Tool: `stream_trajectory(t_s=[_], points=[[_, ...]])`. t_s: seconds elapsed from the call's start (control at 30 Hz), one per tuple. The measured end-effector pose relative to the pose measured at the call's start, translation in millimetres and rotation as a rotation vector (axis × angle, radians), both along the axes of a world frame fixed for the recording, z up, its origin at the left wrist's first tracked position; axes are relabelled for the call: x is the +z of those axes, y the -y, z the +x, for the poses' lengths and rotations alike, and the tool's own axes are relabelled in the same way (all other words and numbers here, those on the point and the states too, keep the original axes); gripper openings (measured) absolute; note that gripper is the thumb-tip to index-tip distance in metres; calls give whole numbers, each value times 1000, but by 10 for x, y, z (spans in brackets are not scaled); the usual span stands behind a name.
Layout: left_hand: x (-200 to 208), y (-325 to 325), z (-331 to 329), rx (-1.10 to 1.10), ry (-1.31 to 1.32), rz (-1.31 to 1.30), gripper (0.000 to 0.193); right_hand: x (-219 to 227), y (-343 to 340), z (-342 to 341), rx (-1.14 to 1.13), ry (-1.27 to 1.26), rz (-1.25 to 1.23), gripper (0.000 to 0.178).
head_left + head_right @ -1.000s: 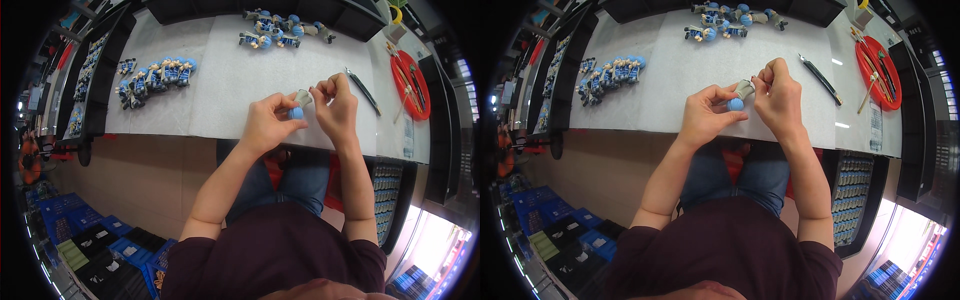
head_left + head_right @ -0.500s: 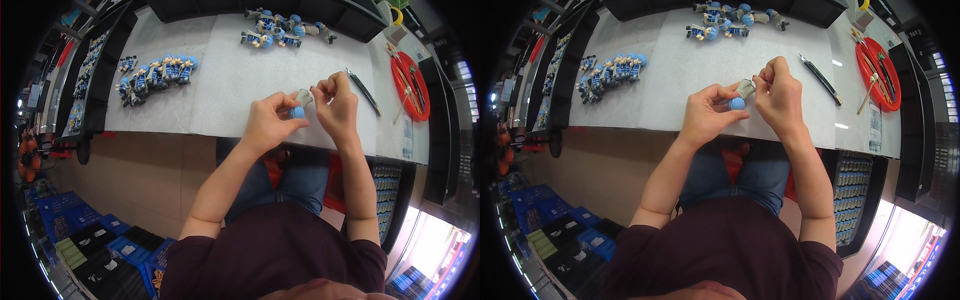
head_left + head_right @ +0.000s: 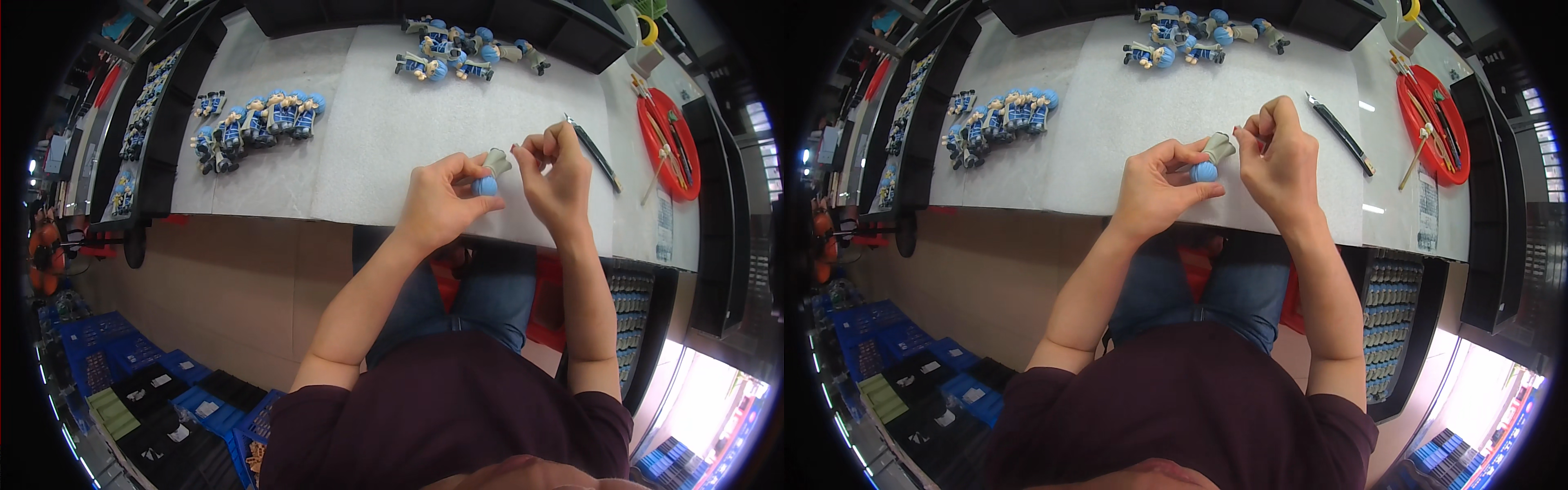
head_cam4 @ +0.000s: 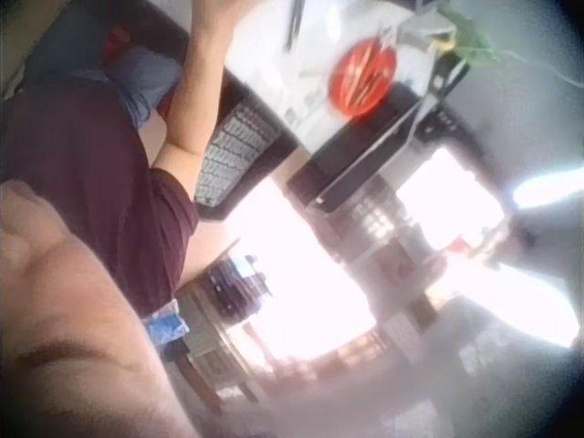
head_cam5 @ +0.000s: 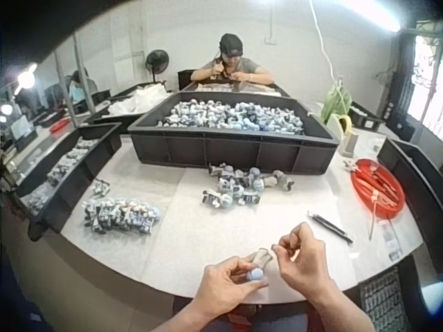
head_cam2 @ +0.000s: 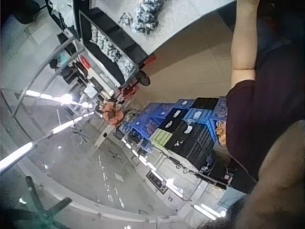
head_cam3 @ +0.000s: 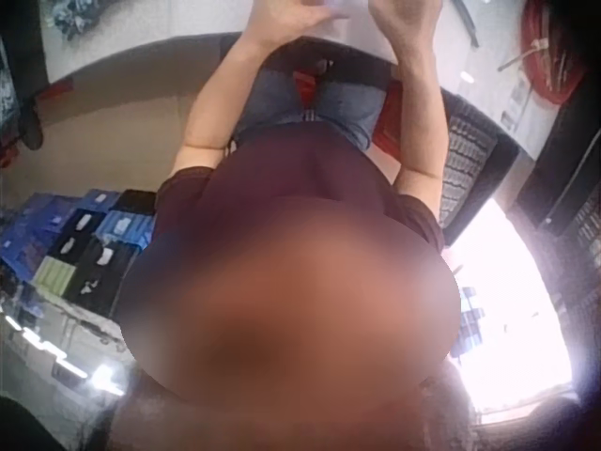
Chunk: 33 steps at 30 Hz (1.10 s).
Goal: The person assembles small blue and white figurines at a workbench. They pick up individual figurines, use a utility knife to trim excess plastic or flash, and then place the finished units into a black tray. The process is repeated for multiple figurines throughout the clip.
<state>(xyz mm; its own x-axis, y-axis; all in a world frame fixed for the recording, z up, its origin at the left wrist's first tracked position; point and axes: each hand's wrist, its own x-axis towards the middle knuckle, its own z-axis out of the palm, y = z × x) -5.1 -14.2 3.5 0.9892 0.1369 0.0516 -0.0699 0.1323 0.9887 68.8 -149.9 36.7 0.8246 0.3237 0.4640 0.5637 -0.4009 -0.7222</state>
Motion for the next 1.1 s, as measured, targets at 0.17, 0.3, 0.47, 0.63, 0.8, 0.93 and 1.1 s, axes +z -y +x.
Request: stream_trajectory(t_s=[0.17, 0.3, 0.47, 0.63, 0.8, 0.93, 1.1], points=[[-49, 5, 15, 8, 55, 15, 25, 51, -83, -158, 128, -67, 19, 26], [-14, 11, -6, 6, 21, 35, 25, 79, -81, -108, 98, 10, -70, 25], [-13, 8, -3, -2, 20, 30, 26, 18, -83, -107, 139, -16, -54, 24], [1, 9, -23, 14, 4, 45, 27, 66, -101, -147, 111, -2, -86, 23], [-17, 6, -12, 9, 31, 38, 26, 51, -90, -92, 98, 24, -81, 23], [-14, 5, 11, 8, 36, 31, 26, 56, -77, -101, 115, 11, -70, 23], [-17, 4, 8, 15, 47, 37, 26, 89, -90, -183, 130, -28, -99, 23]])
